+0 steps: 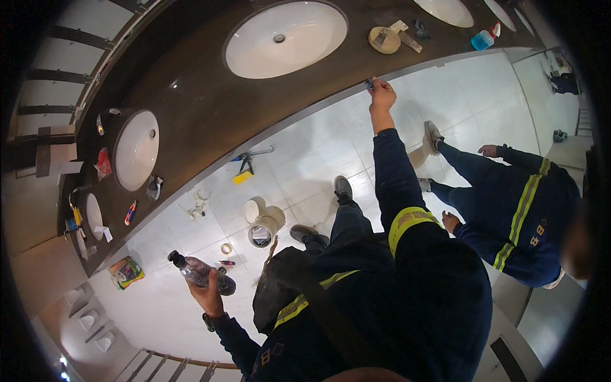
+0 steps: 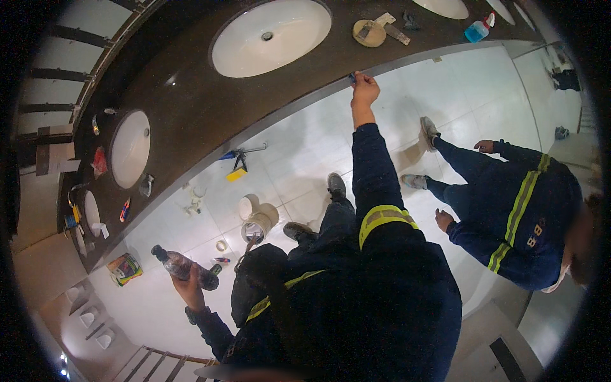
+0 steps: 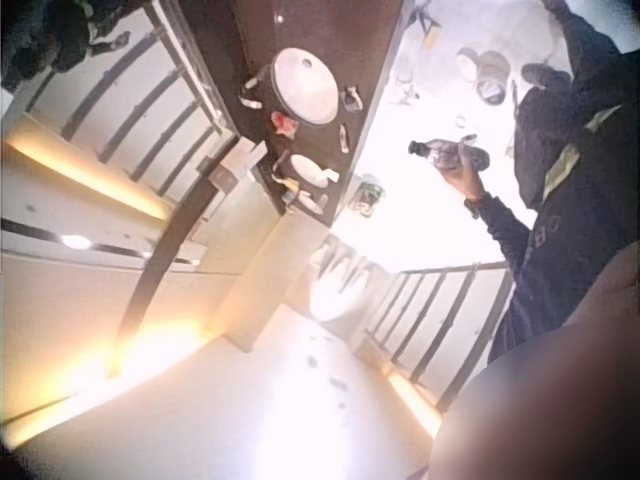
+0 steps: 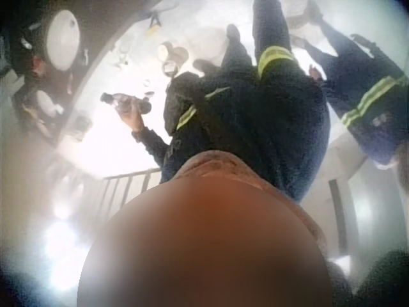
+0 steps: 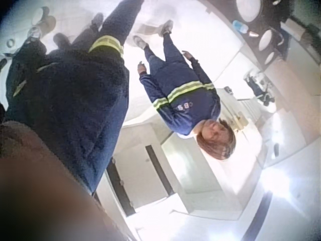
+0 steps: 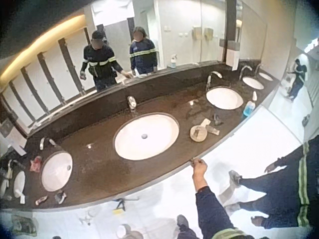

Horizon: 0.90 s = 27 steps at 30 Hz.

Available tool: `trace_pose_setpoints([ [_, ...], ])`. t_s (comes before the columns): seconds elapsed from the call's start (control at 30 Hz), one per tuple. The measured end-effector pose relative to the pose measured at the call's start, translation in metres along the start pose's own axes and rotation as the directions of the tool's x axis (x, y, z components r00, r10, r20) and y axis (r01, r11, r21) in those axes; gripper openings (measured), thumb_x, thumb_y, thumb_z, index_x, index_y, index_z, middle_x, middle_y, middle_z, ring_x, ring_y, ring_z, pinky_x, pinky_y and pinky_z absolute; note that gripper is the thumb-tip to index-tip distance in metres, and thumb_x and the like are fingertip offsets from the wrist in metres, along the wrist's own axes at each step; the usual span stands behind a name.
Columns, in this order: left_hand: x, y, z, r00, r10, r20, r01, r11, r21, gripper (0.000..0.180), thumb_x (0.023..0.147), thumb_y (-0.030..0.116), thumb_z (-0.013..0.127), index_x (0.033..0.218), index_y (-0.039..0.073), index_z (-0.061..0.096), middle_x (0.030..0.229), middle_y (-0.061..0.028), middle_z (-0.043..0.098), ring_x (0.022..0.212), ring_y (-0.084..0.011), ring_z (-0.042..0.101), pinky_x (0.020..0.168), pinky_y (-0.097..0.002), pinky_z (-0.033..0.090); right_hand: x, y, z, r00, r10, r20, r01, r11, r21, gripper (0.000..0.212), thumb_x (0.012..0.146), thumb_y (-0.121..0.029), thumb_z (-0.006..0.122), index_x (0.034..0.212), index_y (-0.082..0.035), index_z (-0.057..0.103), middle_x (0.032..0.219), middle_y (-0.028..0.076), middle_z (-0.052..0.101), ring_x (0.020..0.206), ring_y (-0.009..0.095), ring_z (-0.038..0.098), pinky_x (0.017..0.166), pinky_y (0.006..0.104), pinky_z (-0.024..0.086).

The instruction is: The person wipes a bathroom countertop and sink area with a white cloth, then pours liquid from a plastic bottle onto a rag and continues wiping the countertop edge. Tools and containers are visible on the floor.

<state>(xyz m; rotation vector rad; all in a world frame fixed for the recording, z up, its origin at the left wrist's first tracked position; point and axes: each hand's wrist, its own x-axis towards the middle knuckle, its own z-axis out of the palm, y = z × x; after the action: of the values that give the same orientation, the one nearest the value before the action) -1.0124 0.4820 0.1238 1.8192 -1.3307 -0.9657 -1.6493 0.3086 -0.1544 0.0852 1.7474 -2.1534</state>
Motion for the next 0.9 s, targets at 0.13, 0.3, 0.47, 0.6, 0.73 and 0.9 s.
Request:
trace_pose_setpoints([
  [0.13, 0.004, 0.007, 0.027, 0.999, 0.042, 0.035, -0.043, 0.998, 0.046, 0.053, 0.086, 0.010, 0.077, 0.131, 0.002, 0.050, 0.111, -0.0066, 0.060, 0.101, -0.0178, 0.060, 0.094, -0.0348, 0.048, 0.034, -0.014, -0.014, 1.000, -0.016, 0.006, 0.016, 1.000, 0.018, 0.017, 0.087, -0.009, 0.077, 0.092, -0.002, 0.063, 0.086, 0.006, 0.066, 0.076, 0.017, 0.064, 0.069, 0.0334, 0.061],
  [0.3, 0.004, 0.010, 0.031, 0.996, 0.030, 0.080, -0.030, 1.000, 0.002, 0.057, 0.083, 0.005, 0.077, 0.133, 0.002, 0.048, 0.108, -0.0064, 0.060, 0.099, -0.0174, 0.061, 0.092, -0.0342, 0.050, 0.008, -0.003, -0.003, 0.998, -0.060, -0.017, 0.059, 0.996, -0.069, 0.015, 0.088, -0.008, 0.076, 0.091, -0.003, 0.063, 0.087, 0.006, 0.066, 0.076, 0.016, 0.064, 0.067, 0.0315, 0.060],
  [0.47, 0.002, -0.018, -0.012, 0.998, 0.060, 0.036, -0.059, 0.998, -0.036, 0.059, 0.083, 0.004, 0.077, 0.134, 0.001, 0.047, 0.109, -0.0069, 0.060, 0.099, -0.0173, 0.061, 0.092, -0.0350, 0.051, -0.072, 0.037, 0.025, 0.997, -0.059, 0.050, 0.062, 0.995, -0.079, 0.017, 0.085, -0.010, 0.078, 0.087, 0.001, 0.066, 0.080, 0.007, 0.066, 0.067, 0.014, 0.062, 0.054, 0.0281, 0.053],
  [0.6, -0.002, -0.059, -0.063, 1.000, 0.017, 0.000, -0.016, 0.999, -0.046, 0.057, 0.083, 0.008, 0.078, 0.132, 0.001, 0.049, 0.108, -0.0068, 0.060, 0.099, -0.0175, 0.060, 0.093, -0.0338, 0.049, -0.149, 0.066, 0.057, 0.996, -0.039, 0.078, 0.049, 0.990, -0.132, 0.016, 0.085, -0.010, 0.078, 0.087, 0.000, 0.065, 0.080, 0.006, 0.067, 0.065, 0.014, 0.061, 0.054, 0.0283, 0.051],
  [0.73, -0.011, -0.106, -0.128, 0.999, 0.024, -0.038, -0.027, 0.997, -0.074, 0.056, 0.084, 0.010, 0.079, 0.131, 0.001, 0.049, 0.108, -0.0060, 0.060, 0.099, -0.0167, 0.059, 0.092, -0.0325, 0.047, -0.231, 0.085, 0.092, 0.996, -0.008, 0.088, 0.018, 0.993, -0.116, 0.015, 0.086, -0.011, 0.078, 0.087, -0.002, 0.066, 0.079, 0.006, 0.067, 0.065, 0.014, 0.061, 0.052, 0.0289, 0.051],
  [0.9, -0.010, -0.132, -0.193, 0.997, -0.002, -0.075, -0.005, 0.995, -0.098, 0.054, 0.086, 0.010, 0.076, 0.132, 0.002, 0.049, 0.109, -0.0054, 0.058, 0.100, -0.0158, 0.057, 0.093, -0.0329, 0.047, -0.291, 0.104, 0.118, 0.999, 0.032, 0.007, -0.032, 0.999, -0.025, 0.015, 0.085, -0.012, 0.079, 0.083, -0.003, 0.067, 0.074, 0.004, 0.065, 0.064, 0.014, 0.059, 0.049, 0.0299, 0.047],
])
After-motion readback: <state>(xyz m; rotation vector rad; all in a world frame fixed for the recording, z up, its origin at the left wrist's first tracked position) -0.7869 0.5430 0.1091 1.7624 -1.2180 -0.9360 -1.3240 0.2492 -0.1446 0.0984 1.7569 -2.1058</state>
